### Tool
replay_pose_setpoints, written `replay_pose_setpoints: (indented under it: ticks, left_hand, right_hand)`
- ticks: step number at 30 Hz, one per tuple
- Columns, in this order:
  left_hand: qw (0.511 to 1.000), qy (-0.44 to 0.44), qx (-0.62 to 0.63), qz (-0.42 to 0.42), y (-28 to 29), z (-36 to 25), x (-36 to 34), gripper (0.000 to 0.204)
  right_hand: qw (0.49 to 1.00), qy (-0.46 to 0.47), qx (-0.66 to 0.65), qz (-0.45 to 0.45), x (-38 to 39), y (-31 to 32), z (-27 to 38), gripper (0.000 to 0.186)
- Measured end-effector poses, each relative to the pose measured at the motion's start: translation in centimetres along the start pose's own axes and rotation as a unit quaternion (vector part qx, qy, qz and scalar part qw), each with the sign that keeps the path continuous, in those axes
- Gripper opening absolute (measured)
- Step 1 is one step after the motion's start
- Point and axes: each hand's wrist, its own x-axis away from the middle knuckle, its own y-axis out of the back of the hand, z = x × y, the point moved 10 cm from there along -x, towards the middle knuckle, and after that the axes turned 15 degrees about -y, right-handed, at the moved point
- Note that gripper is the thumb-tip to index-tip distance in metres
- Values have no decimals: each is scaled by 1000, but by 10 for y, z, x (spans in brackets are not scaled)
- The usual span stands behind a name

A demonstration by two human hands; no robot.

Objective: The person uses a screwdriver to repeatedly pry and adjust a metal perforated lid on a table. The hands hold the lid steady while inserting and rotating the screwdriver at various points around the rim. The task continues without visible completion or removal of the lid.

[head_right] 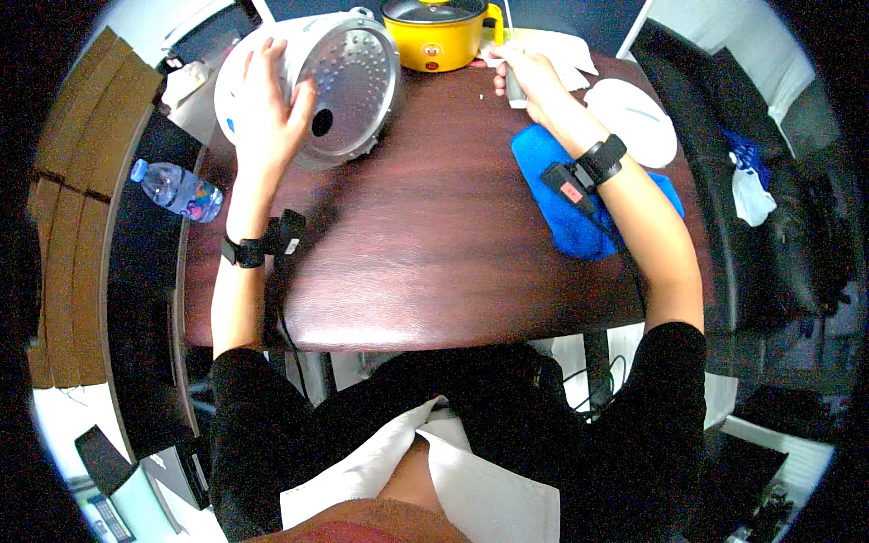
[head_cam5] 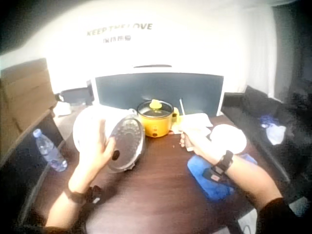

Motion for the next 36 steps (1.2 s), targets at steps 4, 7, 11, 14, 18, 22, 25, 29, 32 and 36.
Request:
replay_pose_setpoints:
  ticks: [4,7,11,14,18,22,25,29,32,36]
  left_hand:
    - [1000,-15,6,-20,17,-7,2,59]
    - [999,27,31,3,32,0,15,63]
    - [997,75,5,35,58,4,35,70]
    - [982,122,-11,146,72,-1,43,78]
    - [976,143,10,167,80,-2,65,87]
    - [978,141,130,80,76,5,83,91]
    - [982,125,119,74,71,4,84,92]
    - [978,110,167,54,64,10,84,91]
    - [974,107,195,53,56,20,80,89]
    - [968,114,213,71,30,31,71,89]
  right_hand:
    - [992,128,7,22,17,-53,27,24]
    - [983,177,17,49,23,-102,47,26]
    - [975,212,47,39,26,-150,59,32]
    - [948,294,118,-22,35,-165,61,36]
    - [958,241,150,-30,43,-180,43,43]
    - [978,179,97,43,43,-193,22,45]
    - [977,183,100,46,42,-191,21,44]
    - [971,206,120,33,42,-186,27,43]
    - [963,239,121,8,44,-184,33,44]
    - [960,254,118,-25,34,-172,45,40]
